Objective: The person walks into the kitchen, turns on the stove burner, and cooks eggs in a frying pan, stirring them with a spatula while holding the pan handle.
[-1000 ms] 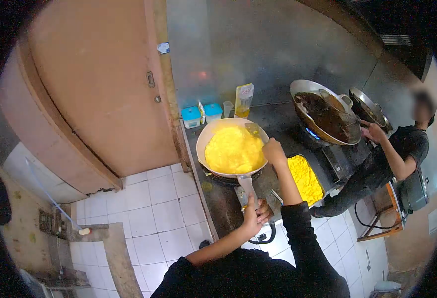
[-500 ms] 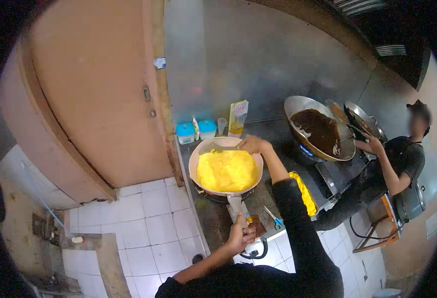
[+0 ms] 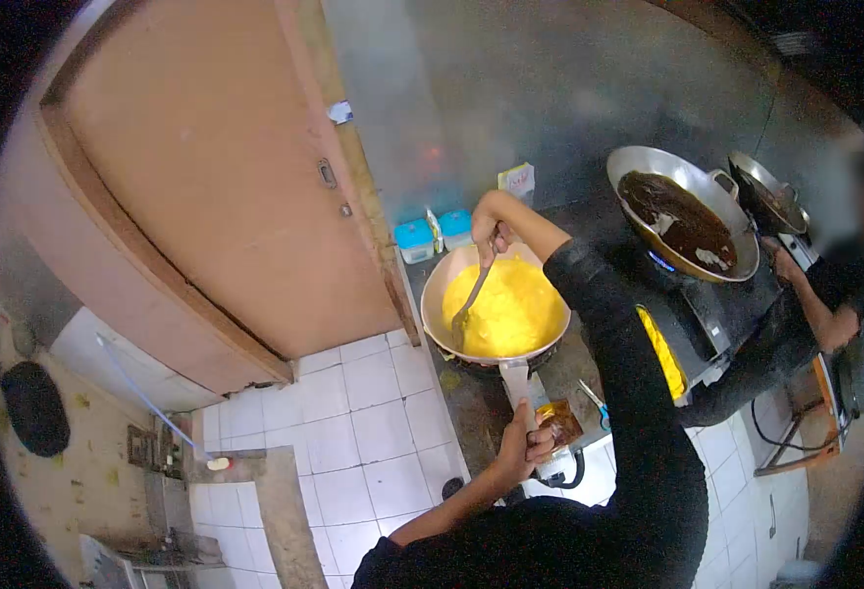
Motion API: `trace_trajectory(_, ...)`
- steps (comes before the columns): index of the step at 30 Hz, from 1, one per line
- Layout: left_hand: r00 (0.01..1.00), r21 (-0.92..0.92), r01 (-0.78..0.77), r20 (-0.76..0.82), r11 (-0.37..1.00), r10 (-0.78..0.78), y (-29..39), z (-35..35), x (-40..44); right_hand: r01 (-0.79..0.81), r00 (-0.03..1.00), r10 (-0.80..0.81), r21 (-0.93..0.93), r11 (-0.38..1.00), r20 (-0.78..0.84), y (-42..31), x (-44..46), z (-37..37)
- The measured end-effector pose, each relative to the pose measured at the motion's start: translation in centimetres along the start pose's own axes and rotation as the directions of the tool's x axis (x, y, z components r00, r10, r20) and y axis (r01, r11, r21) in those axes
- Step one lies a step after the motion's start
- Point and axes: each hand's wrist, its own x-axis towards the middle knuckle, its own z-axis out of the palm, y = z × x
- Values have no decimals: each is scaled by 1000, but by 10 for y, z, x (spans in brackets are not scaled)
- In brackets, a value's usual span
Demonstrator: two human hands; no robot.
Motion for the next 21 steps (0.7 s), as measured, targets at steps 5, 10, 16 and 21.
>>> trace_trajectory(5,1000,17,-8,18,1000,8,1,2,4,138,969,-147,-60,989,-199,37,-37,43)
trace_trajectory(10,999,-18,-47,14,999,47,-1,4,4,-71,848,-130,-353,933,-514,76,-110,116)
trace_trajectory(16,999,-58,-51,2,997,51,-1,6,1,5,639,-133,-170,986,-757,86,-71,223)
trace_trajectory(21,994,2,-99,-50,995,99,-6,-5,5,55,195,-32,-21,998,-980,53,-11,286)
